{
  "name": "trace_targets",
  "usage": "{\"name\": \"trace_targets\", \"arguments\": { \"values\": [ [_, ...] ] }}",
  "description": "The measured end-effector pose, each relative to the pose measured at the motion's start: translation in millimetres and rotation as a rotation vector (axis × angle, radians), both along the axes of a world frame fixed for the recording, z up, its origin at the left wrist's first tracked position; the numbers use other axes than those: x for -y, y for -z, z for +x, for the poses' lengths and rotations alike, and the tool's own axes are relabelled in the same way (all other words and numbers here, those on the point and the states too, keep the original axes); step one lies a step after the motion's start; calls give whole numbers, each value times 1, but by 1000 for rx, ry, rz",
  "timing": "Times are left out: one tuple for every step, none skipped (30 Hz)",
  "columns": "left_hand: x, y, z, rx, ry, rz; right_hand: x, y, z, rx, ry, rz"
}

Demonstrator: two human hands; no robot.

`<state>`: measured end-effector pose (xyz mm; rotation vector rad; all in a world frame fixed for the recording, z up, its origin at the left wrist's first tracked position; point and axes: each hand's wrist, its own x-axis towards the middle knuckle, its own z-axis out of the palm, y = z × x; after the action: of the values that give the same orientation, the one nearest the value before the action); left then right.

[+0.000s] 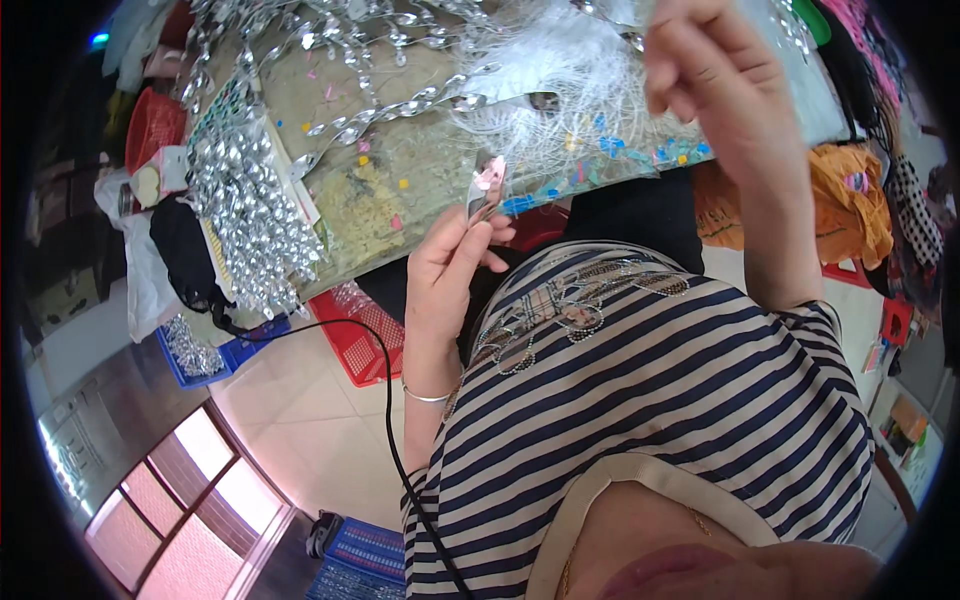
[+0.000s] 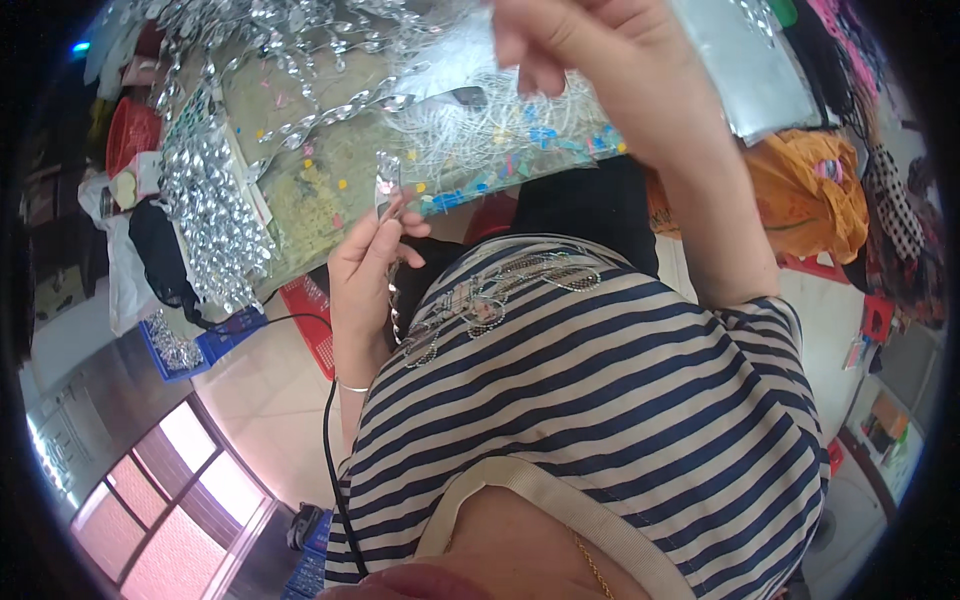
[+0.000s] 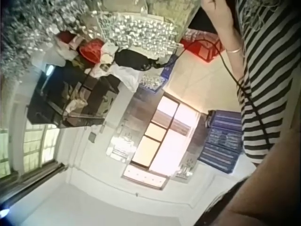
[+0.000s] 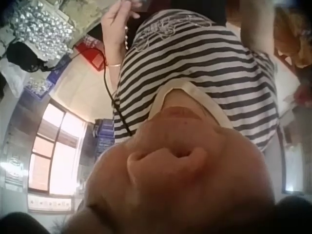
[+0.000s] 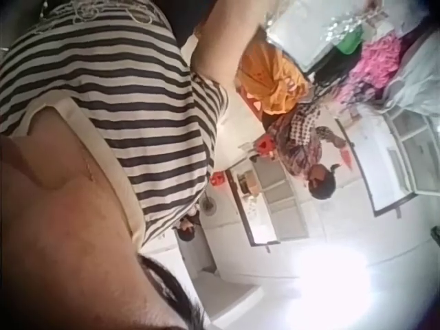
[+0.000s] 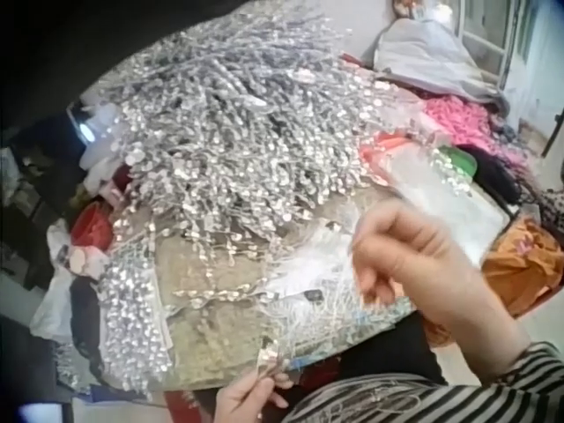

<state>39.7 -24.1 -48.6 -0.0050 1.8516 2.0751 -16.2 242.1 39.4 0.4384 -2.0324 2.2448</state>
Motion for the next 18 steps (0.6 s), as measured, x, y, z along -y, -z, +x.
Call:
{"name": "trace_targets", "arguments": {
  "values": [
    [-3,-4,-4,-13,1,12,10,12,-1,4,51,126],
    [-3,-6,-8,-25,0,32,22,10,3,120,-5,184],
    [-3,-7,-11,-28,-13,30,33,7,7,236,-62,243],
    [-3,-6,-12,-34,-30,52,43,18,7,196,-126,227],
    [-4,-6,-14,-39,-40,79,52,29,8,158,-182,213],
    [-6,-9,-15,8,-78,153,58,35,8,187,-239,218],
    [-4,-8,-15,7,-91,151,64,39,7,185,-252,218],
    [-2,-6,-15,1,-99,166,70,41,7,219,-274,188],
    [-1,-5,-14,-5,-106,180,75,43,7,253,-295,158],
    [-1,-6,-15,-7,-114,182,77,43,5,277,-333,178],
    [-2,-7,-16,-20,-120,152,79,42,5,276,-339,181],
    [-2,-8,-16,-33,-126,122,81,42,5,283,-318,175],
    [-1,-8,-16,-35,-131,122,83,42,4,289,-296,168],
    [0,-7,-16,-67,-116,102,85,42,4,287,-301,169],
    [1,-6,-16,-100,-100,81,86,43,3,280,-293,145],
    [2,-7,-16,-100,-102,82,87,44,3,274,-284,120],
    [2,-8,-16,-117,-99,79,89,43,3,274,-285,121],
    [2,-8,-16,-135,-95,76,90,42,3,282,-271,119]
  ]
}}
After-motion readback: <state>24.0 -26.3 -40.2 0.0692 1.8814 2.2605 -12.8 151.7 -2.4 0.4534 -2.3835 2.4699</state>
